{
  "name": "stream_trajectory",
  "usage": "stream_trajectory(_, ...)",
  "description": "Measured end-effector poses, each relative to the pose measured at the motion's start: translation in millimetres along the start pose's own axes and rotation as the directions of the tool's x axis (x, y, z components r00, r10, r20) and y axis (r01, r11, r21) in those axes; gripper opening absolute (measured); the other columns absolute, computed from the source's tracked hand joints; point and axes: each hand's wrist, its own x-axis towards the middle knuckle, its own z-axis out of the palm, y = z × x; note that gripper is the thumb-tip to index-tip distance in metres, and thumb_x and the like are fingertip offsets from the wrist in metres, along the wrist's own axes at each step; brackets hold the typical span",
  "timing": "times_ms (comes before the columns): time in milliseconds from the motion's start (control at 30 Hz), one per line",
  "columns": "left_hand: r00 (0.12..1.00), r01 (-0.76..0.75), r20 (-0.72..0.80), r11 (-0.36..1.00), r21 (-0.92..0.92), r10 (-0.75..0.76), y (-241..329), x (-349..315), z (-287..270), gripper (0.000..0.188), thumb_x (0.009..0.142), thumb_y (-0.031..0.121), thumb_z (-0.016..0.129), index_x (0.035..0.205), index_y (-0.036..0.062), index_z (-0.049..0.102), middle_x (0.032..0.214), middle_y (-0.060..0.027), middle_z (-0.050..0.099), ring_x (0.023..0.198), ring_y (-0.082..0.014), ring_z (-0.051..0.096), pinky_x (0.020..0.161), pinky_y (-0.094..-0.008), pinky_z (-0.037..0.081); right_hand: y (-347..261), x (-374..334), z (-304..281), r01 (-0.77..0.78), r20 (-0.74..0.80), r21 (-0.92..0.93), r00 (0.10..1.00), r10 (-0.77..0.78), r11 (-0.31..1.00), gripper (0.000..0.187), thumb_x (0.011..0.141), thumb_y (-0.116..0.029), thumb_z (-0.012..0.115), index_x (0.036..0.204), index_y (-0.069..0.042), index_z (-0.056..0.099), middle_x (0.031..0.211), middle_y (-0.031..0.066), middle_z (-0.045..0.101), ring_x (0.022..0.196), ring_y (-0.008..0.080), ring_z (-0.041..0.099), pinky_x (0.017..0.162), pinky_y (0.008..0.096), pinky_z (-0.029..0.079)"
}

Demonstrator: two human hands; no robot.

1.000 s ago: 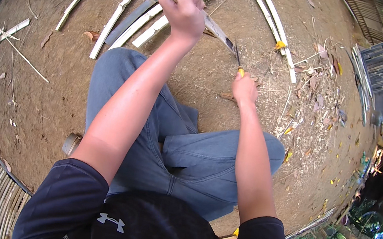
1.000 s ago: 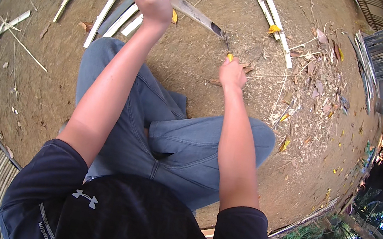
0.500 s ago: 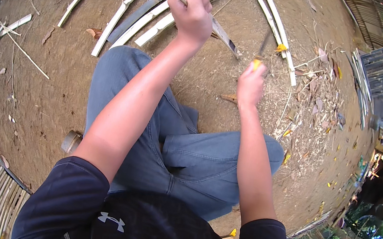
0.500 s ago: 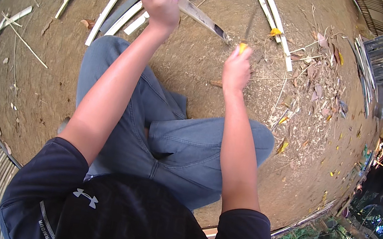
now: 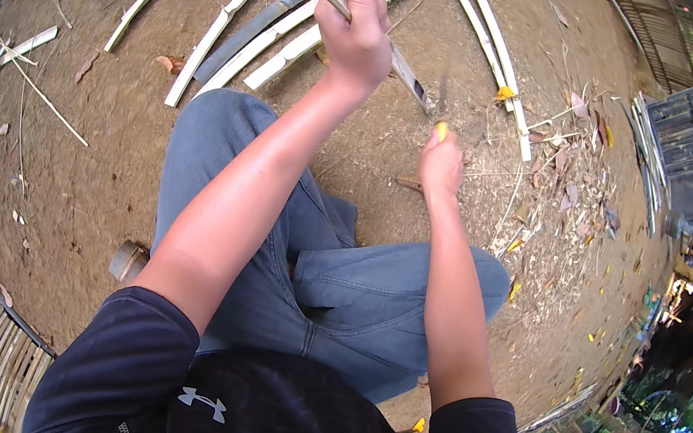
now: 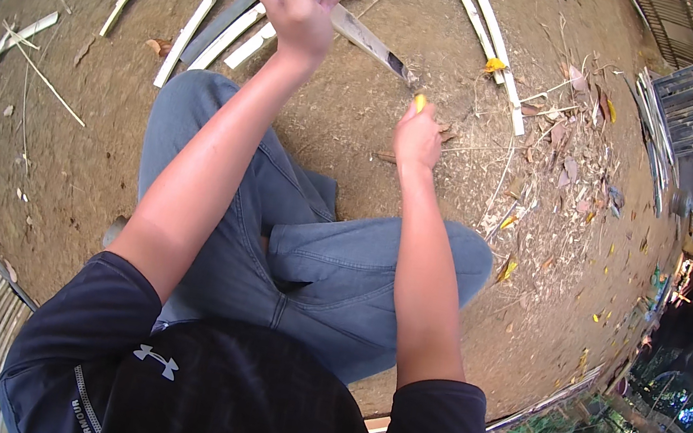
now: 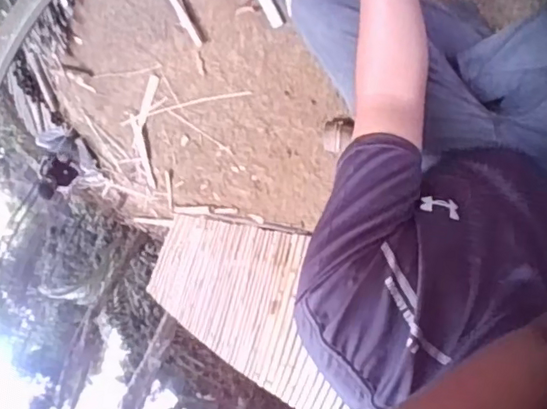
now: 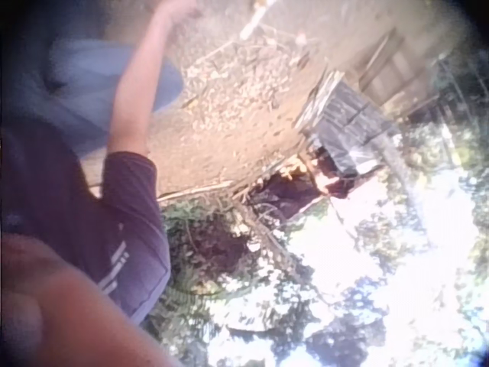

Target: The person sits on the ground and uses a knife to shave the nodes and surface of a long bamboo pole, rotating it to reach different sides.

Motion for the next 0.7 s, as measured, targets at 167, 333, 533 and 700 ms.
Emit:
stream_trajectory(167, 0.998, 0.065, 0.019, 0.994, -0.086, -0.064, 6, -3, 6, 0.021, 0.101, 0.016, 0.044, 0.082, 0.007, 0.04, 0.056, 0.0042, 0.038, 0.046, -0.0032, 0.032, 0.042, -0.0219, 0.027, -3, -3, -7, -0.026, 0.023, 0.022, 0.999, 0.026, 0.999, 0.037, 0.1, -0.035, 0.047, 0.115, -0.002, 0.052, 0.096, 0.0256, 0.069, 0.094, 0.044, 0.067, 0.081, 0.0534, 0.053)
stream_trajectory(333, 0.998, 0.067, 0.015, 0.993, -0.097, -0.066, 8, -2, 5, 0.021, 0.1, 0.016, 0.044, 0.082, 0.0071, 0.039, 0.056, 0.0044, 0.037, 0.046, -0.0028, 0.031, 0.042, -0.0221, 0.026, 6, 6, -1, -0.043, 0.2, -0.076, 0.978, 0.058, 0.996, 0.04, 0.099, -0.037, 0.048, 0.12, -0.003, 0.057, 0.109, 0.0252, 0.067, 0.105, 0.0426, 0.064, 0.09, 0.0522, 0.05)
stream_trajectory(533, 0.995, 0.098, 0.028, 0.992, -0.074, -0.097, 10, -2, 4, 0.019, 0.099, 0.013, 0.041, 0.082, 0.0103, 0.032, 0.055, 0.0019, 0.031, 0.045, -0.0062, 0.026, 0.041, -0.0257, 0.022, -14, -18, -6, 0.04, 0.07, 0.009, 0.997, -0.04, 0.999, 0.033, 0.099, -0.032, 0.051, 0.107, 0.0, 0.058, 0.091, 0.0266, 0.069, 0.09, 0.0431, 0.068, 0.079, 0.0535, 0.053)
stream_trajectory(700, 0.996, 0.083, 0.015, 0.996, -0.024, -0.083, 14, -4, 8, 0.019, 0.099, 0.013, 0.04, 0.082, 0.0102, 0.032, 0.054, 0.0015, 0.031, 0.045, -0.0065, 0.026, 0.041, -0.0257, 0.023, -14, -19, -4, 0.131, -0.004, 0.002, 0.991, -0.131, 0.991, 0.033, 0.099, -0.031, 0.05, 0.105, 0.001, 0.056, 0.081, 0.0266, 0.069, 0.078, 0.0441, 0.069, 0.071, 0.0546, 0.055)
